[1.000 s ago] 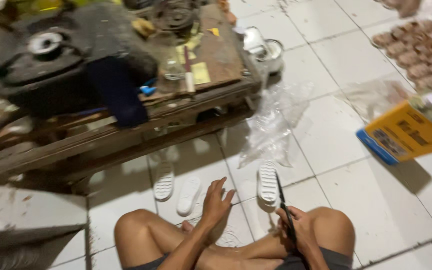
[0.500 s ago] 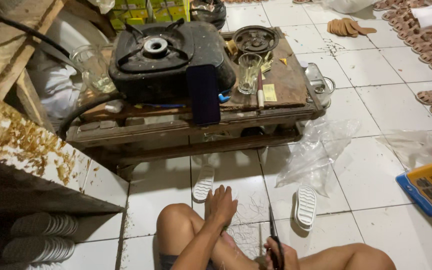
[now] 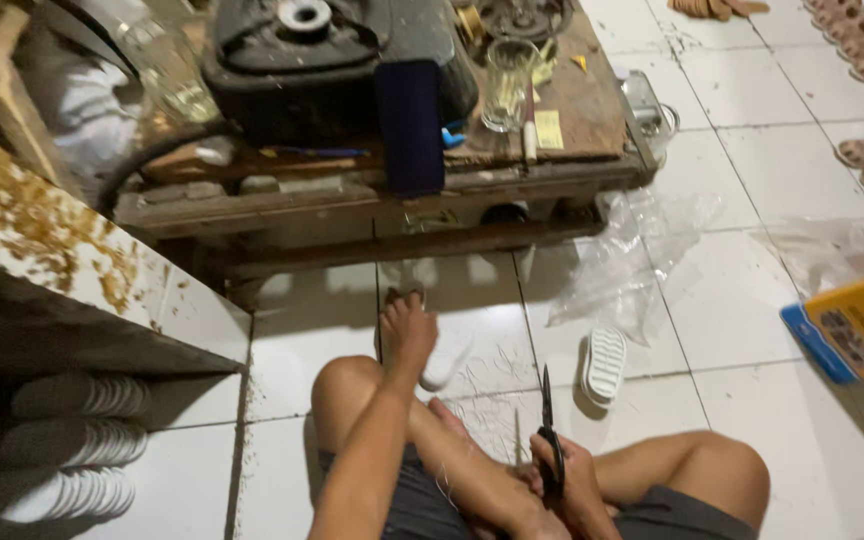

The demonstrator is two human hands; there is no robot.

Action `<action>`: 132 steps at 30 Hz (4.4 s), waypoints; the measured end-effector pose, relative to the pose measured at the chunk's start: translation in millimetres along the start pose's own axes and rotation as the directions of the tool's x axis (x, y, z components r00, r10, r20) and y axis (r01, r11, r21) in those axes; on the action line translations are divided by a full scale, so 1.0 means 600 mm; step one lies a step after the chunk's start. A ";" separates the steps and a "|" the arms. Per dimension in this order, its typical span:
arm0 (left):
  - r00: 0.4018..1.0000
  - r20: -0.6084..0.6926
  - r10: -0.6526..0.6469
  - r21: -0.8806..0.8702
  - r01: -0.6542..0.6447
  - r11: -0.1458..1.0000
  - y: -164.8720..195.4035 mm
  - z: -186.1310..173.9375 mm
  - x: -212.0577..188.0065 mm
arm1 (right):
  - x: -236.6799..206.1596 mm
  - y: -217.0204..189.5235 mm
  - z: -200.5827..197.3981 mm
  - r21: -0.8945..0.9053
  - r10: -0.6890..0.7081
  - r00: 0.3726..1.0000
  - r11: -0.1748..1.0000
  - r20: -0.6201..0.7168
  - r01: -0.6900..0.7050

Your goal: The person sits on the tiled floor and uses scissors to trim excess material from white foam shoe soles, rotating each sole to cut along its edges, then sets finished soles aside and picks up the next sole to continue trimming.

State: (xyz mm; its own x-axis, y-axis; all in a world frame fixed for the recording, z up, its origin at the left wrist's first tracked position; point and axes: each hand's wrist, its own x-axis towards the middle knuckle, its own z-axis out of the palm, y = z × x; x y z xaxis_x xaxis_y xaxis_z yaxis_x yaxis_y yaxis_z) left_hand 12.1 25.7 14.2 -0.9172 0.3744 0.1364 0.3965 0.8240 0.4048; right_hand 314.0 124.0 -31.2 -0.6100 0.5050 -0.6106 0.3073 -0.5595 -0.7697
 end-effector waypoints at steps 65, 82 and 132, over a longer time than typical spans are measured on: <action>0.942 0.199 0.271 -0.901 0.284 -0.328 0.100 -0.278 -0.197 | -0.227 -0.197 0.026 -0.710 -0.623 0.732 0.381 0.276 0.592; 0.927 0.241 0.286 -0.956 0.278 -0.096 0.101 -0.277 -0.238 | -0.221 -0.224 0.056 -0.736 -0.685 0.638 0.220 0.351 0.641; 0.603 0.553 0.575 -0.689 0.719 -0.091 0.054 -0.279 -0.221 | -0.195 -0.307 0.022 -0.701 -0.528 0.614 0.049 0.587 0.711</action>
State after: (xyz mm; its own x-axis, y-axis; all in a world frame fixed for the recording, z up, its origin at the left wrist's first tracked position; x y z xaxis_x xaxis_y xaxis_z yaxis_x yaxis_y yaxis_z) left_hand 139.9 -68.1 160.6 -0.3031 0.9348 -0.1852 -0.7227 -0.0988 0.6841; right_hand 319.2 159.3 184.2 -0.9653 0.2201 0.1403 0.0932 0.7928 -0.6023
